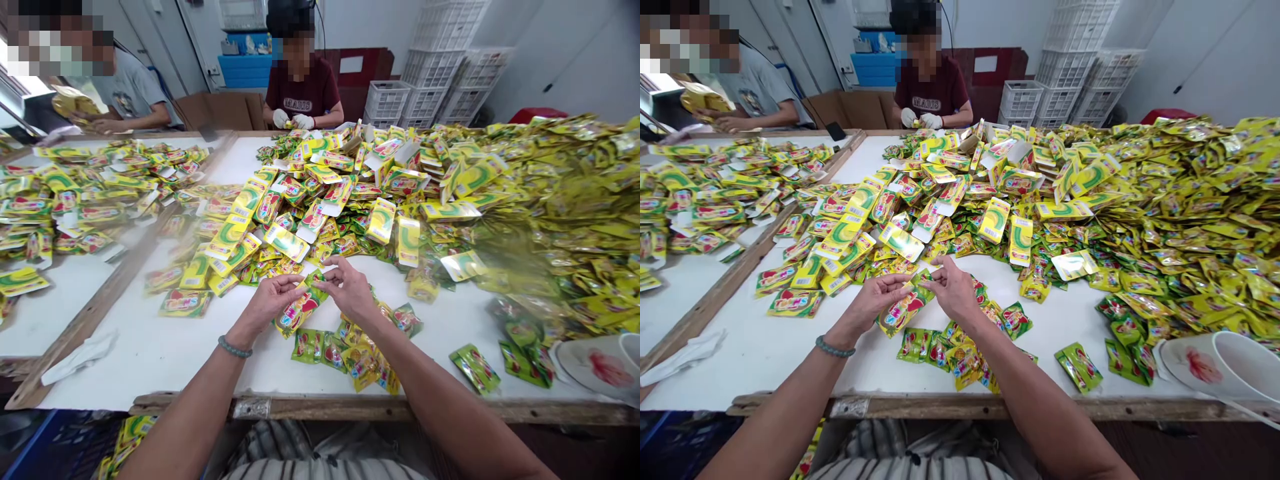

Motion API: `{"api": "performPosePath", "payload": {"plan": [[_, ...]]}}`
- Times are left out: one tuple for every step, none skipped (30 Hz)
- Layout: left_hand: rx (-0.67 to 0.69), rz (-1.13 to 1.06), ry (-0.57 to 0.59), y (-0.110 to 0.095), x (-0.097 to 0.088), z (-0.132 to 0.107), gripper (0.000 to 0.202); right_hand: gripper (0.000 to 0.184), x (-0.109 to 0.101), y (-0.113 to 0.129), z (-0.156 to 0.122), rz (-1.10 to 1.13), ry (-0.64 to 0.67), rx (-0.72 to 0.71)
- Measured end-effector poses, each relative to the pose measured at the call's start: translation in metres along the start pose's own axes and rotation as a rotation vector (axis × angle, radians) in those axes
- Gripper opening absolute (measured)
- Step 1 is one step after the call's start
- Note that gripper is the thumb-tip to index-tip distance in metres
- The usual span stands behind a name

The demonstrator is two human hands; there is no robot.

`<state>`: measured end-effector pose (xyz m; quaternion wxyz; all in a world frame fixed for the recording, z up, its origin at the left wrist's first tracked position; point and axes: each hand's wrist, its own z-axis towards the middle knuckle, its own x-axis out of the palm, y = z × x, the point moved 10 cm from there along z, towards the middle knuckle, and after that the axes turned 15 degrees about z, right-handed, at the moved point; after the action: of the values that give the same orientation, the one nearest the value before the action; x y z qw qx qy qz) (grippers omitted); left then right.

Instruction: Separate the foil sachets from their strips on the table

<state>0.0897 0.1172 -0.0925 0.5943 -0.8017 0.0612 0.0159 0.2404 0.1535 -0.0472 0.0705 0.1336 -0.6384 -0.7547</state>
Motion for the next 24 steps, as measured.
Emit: {"api": "performPosePath", "payload": {"plan": [[0.001,0.003,0.010,0.000,0.001,-0.001,0.052,0.032,0.001,0.001,-0.001,-0.016,0.005,-0.005],[-0.005,0.003,0.015,0.000,0.001,-0.001,0.052,0.033,0.002,0.001,-0.001,-0.018,0.017,-0.005],[-0.013,-0.001,0.016,0.000,0.001,-0.002,0.052,0.035,0.003,-0.001,-0.002,-0.001,0.040,0.007],[-0.026,-0.009,0.018,0.001,0.001,-0.003,0.052,0.038,0.005,-0.005,-0.002,0.037,0.072,0.029],[-0.041,-0.020,0.021,0.001,0.000,-0.003,0.053,0.041,0.006,-0.009,-0.002,0.087,0.111,0.058],[-0.058,-0.033,0.027,0.002,0.000,-0.004,0.053,0.044,0.008,-0.013,-0.002,0.136,0.155,0.088],[-0.076,-0.046,0.037,0.002,0.001,-0.005,0.053,0.046,0.010,-0.016,-0.002,0.169,0.194,0.111],[-0.091,-0.056,0.048,0.003,0.001,-0.005,0.052,0.048,0.010,-0.017,-0.002,0.181,0.221,0.122],[-0.105,-0.062,0.056,0.004,0.002,-0.005,0.051,0.047,0.010,-0.016,-0.002,0.167,0.234,0.121],[-0.115,-0.065,0.059,0.005,0.002,-0.005,0.051,0.045,0.010,-0.014,-0.002,0.134,0.236,0.115],[-0.122,-0.066,0.060,0.006,0.001,-0.005,0.050,0.042,0.010,-0.010,-0.002,0.094,0.230,0.107],[-0.127,-0.066,0.056,0.007,0.001,-0.004,0.049,0.038,0.010,-0.006,-0.003,0.055,0.218,0.099],[-0.131,-0.065,0.051,0.008,0.001,-0.004,0.048,0.036,0.010,-0.003,-0.004,0.026,0.204,0.094],[-0.134,-0.063,0.051,0.009,0.001,-0.004,0.047,0.035,0.010,-0.001,-0.004,0.012,0.193,0.096],[-0.137,-0.059,0.058,0.009,0.001,-0.004,0.046,0.036,0.010,0.000,-0.005,0.023,0.187,0.105],[-0.138,-0.052,0.073,0.009,0.002,-0.004,0.044,0.038,0.010,-0.001,-0.006,0.060,0.191,0.121],[-0.138,-0.045,0.093,0.009,0.003,-0.004,0.043,0.040,0.011,-0.004,-0.006,0.115,0.206,0.144],[-0.140,-0.038,0.117,0.009,0.004,-0.005,0.042,0.044,0.013,-0.007,-0.006,0.182,0.230,0.170],[-0.143,-0.032,0.144,0.009,0.005,-0.006,0.042,0.047,0.014,-0.011,-0.007,0.253,0.258,0.197],[-0.146,-0.029,0.169,0.009,0.006,-0.007,0.042,0.050,0.016,-0.014,-0.007,0.318,0.286,0.222],[-0.146,-0.031,0.187,0.009,0.006,-0.008,0.042,0.052,0.017,-0.017,-0.007,0.369,0.310,0.243],[-0.143,-0.034,0.199,0.009,0.007,-0.008,0.043,0.054,0.018,-0.019,-0.007,0.403,0.325,0.259],[-0.139,-0.036,0.200,0.008,0.006,-0.008,0.044,0.055,0.019,-0.021,-0.007,0.422,0.331,0.268],[-0.133,-0.034,0.195,0.008,0.006,-0.008,0.044,0.054,0.020,-0.022,-0.007,0.425,0.332,0.271]]}}
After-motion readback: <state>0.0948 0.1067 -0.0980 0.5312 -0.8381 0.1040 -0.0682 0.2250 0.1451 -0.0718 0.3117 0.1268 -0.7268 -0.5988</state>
